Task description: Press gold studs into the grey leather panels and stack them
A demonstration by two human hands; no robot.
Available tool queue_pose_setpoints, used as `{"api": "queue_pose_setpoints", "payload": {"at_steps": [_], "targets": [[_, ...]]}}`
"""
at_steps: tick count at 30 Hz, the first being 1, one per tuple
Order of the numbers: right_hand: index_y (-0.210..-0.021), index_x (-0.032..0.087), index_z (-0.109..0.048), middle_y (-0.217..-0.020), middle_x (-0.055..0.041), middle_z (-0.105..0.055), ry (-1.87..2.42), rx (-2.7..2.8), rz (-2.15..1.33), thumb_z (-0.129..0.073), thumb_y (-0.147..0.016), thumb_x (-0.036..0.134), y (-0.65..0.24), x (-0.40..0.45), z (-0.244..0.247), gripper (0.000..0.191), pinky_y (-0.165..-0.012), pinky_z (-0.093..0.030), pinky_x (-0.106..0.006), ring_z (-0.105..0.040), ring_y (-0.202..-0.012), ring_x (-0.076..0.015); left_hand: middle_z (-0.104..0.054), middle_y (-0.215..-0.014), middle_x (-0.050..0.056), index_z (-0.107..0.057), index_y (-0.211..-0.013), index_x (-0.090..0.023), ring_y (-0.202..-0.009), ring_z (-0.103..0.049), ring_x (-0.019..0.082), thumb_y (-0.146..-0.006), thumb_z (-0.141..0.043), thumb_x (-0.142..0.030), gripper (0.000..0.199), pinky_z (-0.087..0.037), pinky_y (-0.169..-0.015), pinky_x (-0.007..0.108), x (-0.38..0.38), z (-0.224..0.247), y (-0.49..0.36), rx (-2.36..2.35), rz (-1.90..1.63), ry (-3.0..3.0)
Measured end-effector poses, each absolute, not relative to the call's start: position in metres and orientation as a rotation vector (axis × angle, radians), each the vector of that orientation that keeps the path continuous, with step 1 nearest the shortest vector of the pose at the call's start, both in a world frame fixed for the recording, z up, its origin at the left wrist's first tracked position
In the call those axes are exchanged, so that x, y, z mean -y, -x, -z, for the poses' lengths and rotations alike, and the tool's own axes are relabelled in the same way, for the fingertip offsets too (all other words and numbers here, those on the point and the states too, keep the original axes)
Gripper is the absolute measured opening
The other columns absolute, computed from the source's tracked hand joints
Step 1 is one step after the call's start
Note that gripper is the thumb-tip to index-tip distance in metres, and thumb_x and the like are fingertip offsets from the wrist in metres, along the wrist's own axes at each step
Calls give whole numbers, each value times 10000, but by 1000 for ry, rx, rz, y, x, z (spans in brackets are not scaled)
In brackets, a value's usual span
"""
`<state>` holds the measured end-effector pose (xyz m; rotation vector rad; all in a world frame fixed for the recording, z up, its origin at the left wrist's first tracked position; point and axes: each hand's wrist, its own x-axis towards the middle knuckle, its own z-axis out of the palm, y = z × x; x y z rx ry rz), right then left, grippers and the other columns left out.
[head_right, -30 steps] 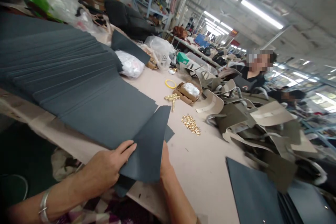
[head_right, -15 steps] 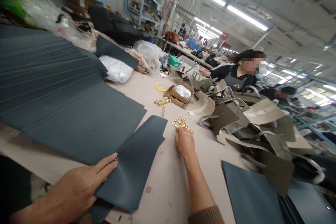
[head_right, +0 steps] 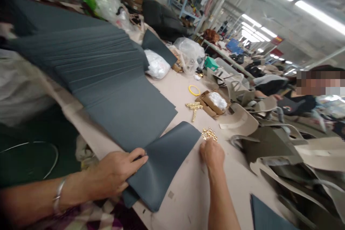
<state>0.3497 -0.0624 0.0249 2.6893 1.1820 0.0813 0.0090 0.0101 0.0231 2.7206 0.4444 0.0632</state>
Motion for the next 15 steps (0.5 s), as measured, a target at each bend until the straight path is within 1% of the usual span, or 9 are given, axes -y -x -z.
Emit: {"api": "queue_pose_setpoints", "payload": {"at_steps": [2,3,5,7,9,11,12,13,15], "targets": [[-921,86,-704,-890,-229,-724,-2671,-1199,-69,-411,-899,262,-352,70,-31,343,-713,-476,-377,-695,-860,-327,-584,-1201,103,-497,-1264,-139,-845,-662,229,-706,-556,-106,563,-578,-698,352,-11,-22,-8,-401,-101,-2764],[-923,101,-709,-860,-207,-731,-2720,-1203,-41,-430,-894,285,-351,74,-35,335,-708,-483,-377,-700,-834,-318,-591,-1165,98,-501,-1249,-135,-820,-656,228,-719,-567,-122,534,-572,-659,347,-12,-20,-8,-382,-114,-2785],[-930,132,-713,-784,-143,-735,-3003,-1235,92,-509,-865,369,-339,81,-42,319,-686,-507,-368,-706,-746,-284,-600,-1096,80,-509,-1218,-131,-761,-642,223,-749,-587,-162,477,-556,-587,348,-12,-17,-6,-349,-145,-2817],[-945,139,-708,-728,-88,-722,-3389,-1336,389,-624,-793,464,-312,86,-46,368,-656,-536,-355,-693,-659,-246,-602,-1054,62,-519,-1185,-133,-717,-629,217,-771,-604,-200,428,-543,-553,355,-12,-15,-5,-326,-178,-2837],[-947,138,-702,-716,-60,-706,-3527,-1536,825,-702,-731,503,-273,86,-45,424,-632,-552,-336,-670,-621,-211,-602,-1044,54,-528,-1146,-141,-693,-623,208,-783,-615,-221,381,-536,-547,357,-12,-14,-4,-307,-201,-2851],[-916,151,-702,-727,-44,-696,-3334,-1732,1234,-713,-738,485,-233,80,-39,379,-616,-549,-305,-652,-625,-185,-603,-1022,47,-536,-1101,-151,-675,-621,198,-796,-609,-224,321,-525,-538,354,-13,-14,-3,-292,-218,-2858],[-901,159,-702,-728,-37,-692,-3194,-1798,1367,-696,-762,468,-217,76,-35,338,-605,-540,-288,-643,-628,-175,-603,-1003,43,-539,-1076,-156,-668,-619,195,-808,-594,-220,281,-519,-532,352,-13,-13,-2,-285,-228,-2862],[-890,168,-702,-724,-30,-687,-3067,-1848,1438,-671,-789,452,-203,72,-32,303,-591,-527,-273,-633,-630,-168,-601,-981,38,-543,-1051,-159,-663,-618,193,-820,-576,-215,240,-512,-524,350,-14,-13,-2,-273,-238,-2867],[-867,182,-703,-706,-18,-678,-2875,-1921,1434,-619,-835,412,-188,63,-28,247,-568,-496,-249,-614,-628,-158,-599,-938,33,-552,-1000,-163,-653,-613,190,-834,-544,-201,171,-496,-506,344,-15,-11,-1,-252,-259,-2879]]}}
